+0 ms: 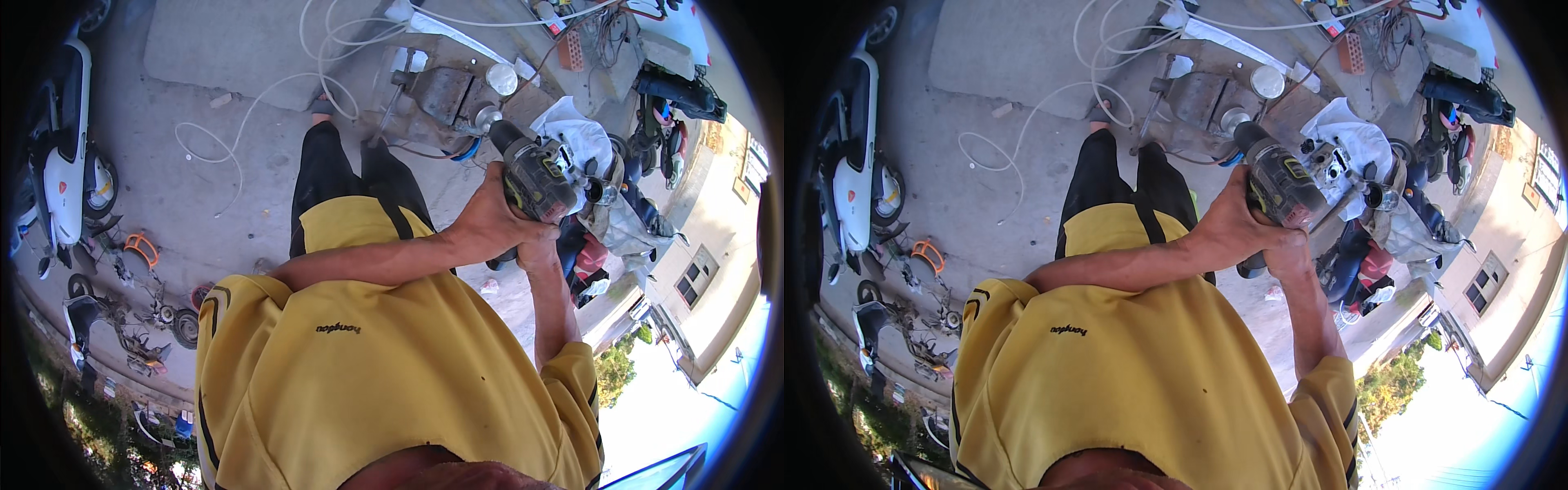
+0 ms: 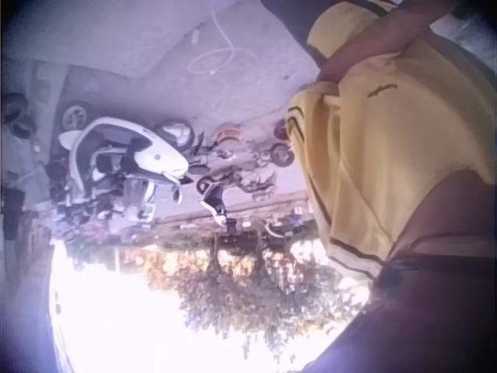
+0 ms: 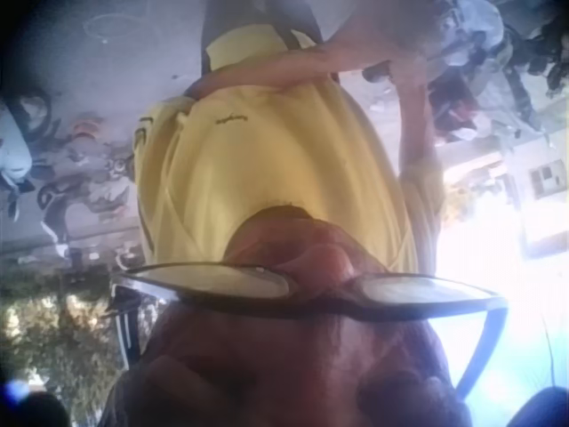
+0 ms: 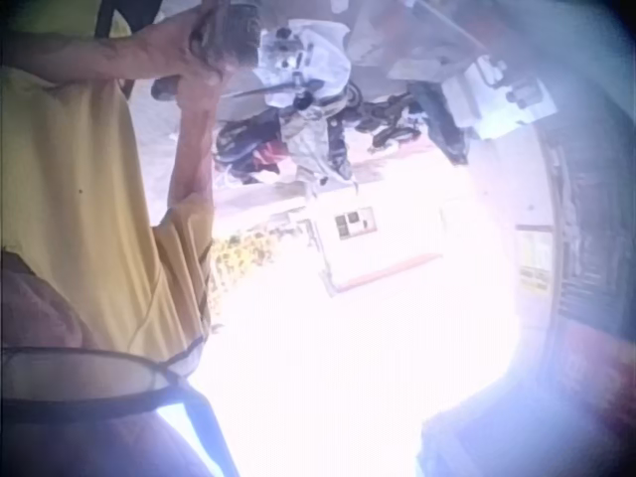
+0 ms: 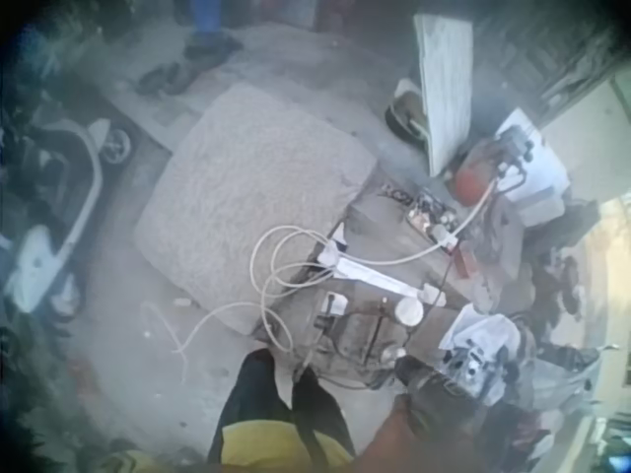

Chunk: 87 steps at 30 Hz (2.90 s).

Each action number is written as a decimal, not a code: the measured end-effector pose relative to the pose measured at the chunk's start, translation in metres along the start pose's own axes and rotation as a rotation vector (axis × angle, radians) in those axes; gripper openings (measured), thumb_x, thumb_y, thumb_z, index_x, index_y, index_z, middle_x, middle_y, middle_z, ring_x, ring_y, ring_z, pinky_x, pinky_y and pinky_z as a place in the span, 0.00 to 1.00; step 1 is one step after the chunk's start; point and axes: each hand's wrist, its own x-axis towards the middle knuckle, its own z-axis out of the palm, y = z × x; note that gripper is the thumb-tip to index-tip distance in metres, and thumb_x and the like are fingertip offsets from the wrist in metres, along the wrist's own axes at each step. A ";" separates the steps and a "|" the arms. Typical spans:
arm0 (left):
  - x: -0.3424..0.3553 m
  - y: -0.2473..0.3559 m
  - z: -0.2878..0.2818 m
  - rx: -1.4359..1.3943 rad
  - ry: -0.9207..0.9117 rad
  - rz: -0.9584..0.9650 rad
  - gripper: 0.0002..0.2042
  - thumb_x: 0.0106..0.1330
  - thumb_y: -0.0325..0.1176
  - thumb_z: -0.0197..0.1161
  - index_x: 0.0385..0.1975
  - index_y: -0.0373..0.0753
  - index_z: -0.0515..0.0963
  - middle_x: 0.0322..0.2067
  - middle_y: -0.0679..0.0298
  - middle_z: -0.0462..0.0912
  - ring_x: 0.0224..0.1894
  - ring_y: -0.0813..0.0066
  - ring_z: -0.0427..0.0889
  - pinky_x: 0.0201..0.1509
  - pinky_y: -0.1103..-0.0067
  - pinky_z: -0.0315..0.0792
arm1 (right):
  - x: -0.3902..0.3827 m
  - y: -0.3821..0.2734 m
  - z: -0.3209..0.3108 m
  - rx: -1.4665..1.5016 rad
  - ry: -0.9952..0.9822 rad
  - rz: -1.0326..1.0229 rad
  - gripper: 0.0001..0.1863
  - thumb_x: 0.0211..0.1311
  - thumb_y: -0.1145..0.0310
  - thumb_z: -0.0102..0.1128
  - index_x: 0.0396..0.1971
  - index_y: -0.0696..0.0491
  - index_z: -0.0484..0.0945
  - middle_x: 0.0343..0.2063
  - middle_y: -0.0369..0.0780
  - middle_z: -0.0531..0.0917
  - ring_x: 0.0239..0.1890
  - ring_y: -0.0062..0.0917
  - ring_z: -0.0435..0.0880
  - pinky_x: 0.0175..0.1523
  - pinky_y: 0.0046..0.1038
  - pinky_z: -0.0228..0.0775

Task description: The person uses a cordless drill to bore a hole into a metal part clamped in a bench vise. They hold the drill with both hands, apply pressure, and drill through the metal piece.

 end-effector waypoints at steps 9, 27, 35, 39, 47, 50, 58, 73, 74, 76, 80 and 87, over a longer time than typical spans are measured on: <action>0.000 -0.011 -0.004 0.019 -0.041 -0.050 0.48 0.41 0.38 0.82 0.58 0.27 0.56 0.49 0.54 0.74 0.52 0.70 0.75 0.59 0.74 0.70 | -0.007 0.005 0.004 0.119 0.055 0.142 0.19 0.60 0.74 0.66 0.51 0.57 0.77 0.46 0.38 0.81 0.46 0.23 0.79 0.52 0.28 0.72; 0.000 -0.026 -0.012 -0.006 -0.107 -0.077 0.48 0.42 0.38 0.82 0.59 0.26 0.57 0.50 0.54 0.73 0.54 0.71 0.74 0.61 0.76 0.69 | -0.010 0.001 0.017 0.027 0.161 0.129 0.20 0.58 0.74 0.68 0.50 0.57 0.75 0.39 0.37 0.82 0.40 0.22 0.80 0.46 0.28 0.74; -0.009 -0.009 -0.014 0.068 -0.143 -0.047 0.47 0.42 0.37 0.81 0.59 0.28 0.56 0.50 0.54 0.73 0.53 0.71 0.75 0.60 0.76 0.69 | -0.016 0.009 0.017 -0.204 0.043 -0.141 0.18 0.59 0.75 0.66 0.49 0.58 0.74 0.41 0.37 0.81 0.41 0.22 0.80 0.45 0.28 0.74; -0.012 -0.020 -0.019 0.084 -0.091 -0.051 0.47 0.42 0.34 0.81 0.59 0.29 0.55 0.50 0.56 0.72 0.53 0.71 0.74 0.61 0.75 0.69 | -0.010 0.008 0.023 -0.246 -0.024 -0.121 0.16 0.59 0.75 0.65 0.47 0.58 0.75 0.40 0.37 0.81 0.40 0.22 0.80 0.46 0.28 0.73; -0.013 -0.011 -0.020 0.110 -0.115 -0.089 0.48 0.41 0.35 0.82 0.60 0.28 0.55 0.50 0.55 0.72 0.55 0.69 0.73 0.62 0.74 0.69 | -0.022 0.012 0.035 0.004 0.166 0.036 0.18 0.61 0.75 0.64 0.52 0.58 0.79 0.50 0.40 0.81 0.53 0.26 0.78 0.59 0.29 0.69; -0.011 -0.011 -0.027 0.120 -0.117 -0.018 0.48 0.42 0.36 0.82 0.60 0.28 0.55 0.50 0.56 0.72 0.55 0.70 0.73 0.61 0.75 0.69 | -0.015 0.022 0.030 -0.156 0.049 -0.099 0.19 0.60 0.75 0.66 0.51 0.57 0.76 0.46 0.38 0.81 0.48 0.24 0.79 0.54 0.29 0.72; -0.010 -0.011 -0.026 0.065 -0.103 -0.065 0.48 0.41 0.37 0.82 0.59 0.28 0.56 0.49 0.56 0.72 0.54 0.71 0.73 0.60 0.75 0.70 | -0.010 0.015 0.032 -0.067 0.063 -0.028 0.20 0.59 0.74 0.67 0.51 0.57 0.75 0.45 0.37 0.81 0.46 0.25 0.80 0.52 0.29 0.73; -0.010 -0.009 -0.028 0.011 -0.103 -0.058 0.47 0.41 0.35 0.81 0.59 0.28 0.56 0.49 0.57 0.72 0.54 0.71 0.74 0.61 0.75 0.70 | -0.011 0.028 0.029 0.023 0.082 0.022 0.20 0.59 0.73 0.69 0.51 0.57 0.77 0.47 0.37 0.80 0.47 0.23 0.77 0.53 0.29 0.71; -0.010 -0.008 -0.028 0.015 -0.104 -0.072 0.47 0.41 0.34 0.81 0.59 0.29 0.56 0.49 0.57 0.72 0.54 0.71 0.74 0.61 0.75 0.70 | -0.010 0.030 0.027 0.005 0.083 0.015 0.20 0.58 0.73 0.69 0.51 0.57 0.77 0.47 0.37 0.80 0.47 0.23 0.77 0.52 0.28 0.71; -0.011 -0.007 -0.028 0.005 -0.103 -0.063 0.47 0.41 0.34 0.81 0.60 0.29 0.56 0.49 0.58 0.72 0.53 0.71 0.74 0.61 0.75 0.70 | -0.010 0.030 0.027 0.007 0.083 0.007 0.20 0.58 0.73 0.70 0.51 0.56 0.77 0.47 0.37 0.80 0.46 0.23 0.77 0.52 0.28 0.72; -0.009 -0.012 -0.029 -0.002 -0.106 -0.037 0.48 0.41 0.34 0.81 0.60 0.29 0.55 0.50 0.58 0.72 0.54 0.71 0.74 0.61 0.75 0.69 | -0.010 0.029 0.029 0.065 0.080 0.036 0.20 0.57 0.73 0.70 0.51 0.56 0.78 0.47 0.36 0.80 0.46 0.23 0.78 0.52 0.28 0.72; -0.010 -0.007 -0.029 0.007 -0.102 -0.053 0.47 0.42 0.35 0.81 0.60 0.29 0.56 0.49 0.58 0.72 0.54 0.72 0.73 0.60 0.75 0.70 | -0.010 0.015 0.035 0.061 0.066 -0.035 0.21 0.57 0.73 0.70 0.51 0.56 0.78 0.46 0.36 0.81 0.46 0.24 0.79 0.52 0.28 0.72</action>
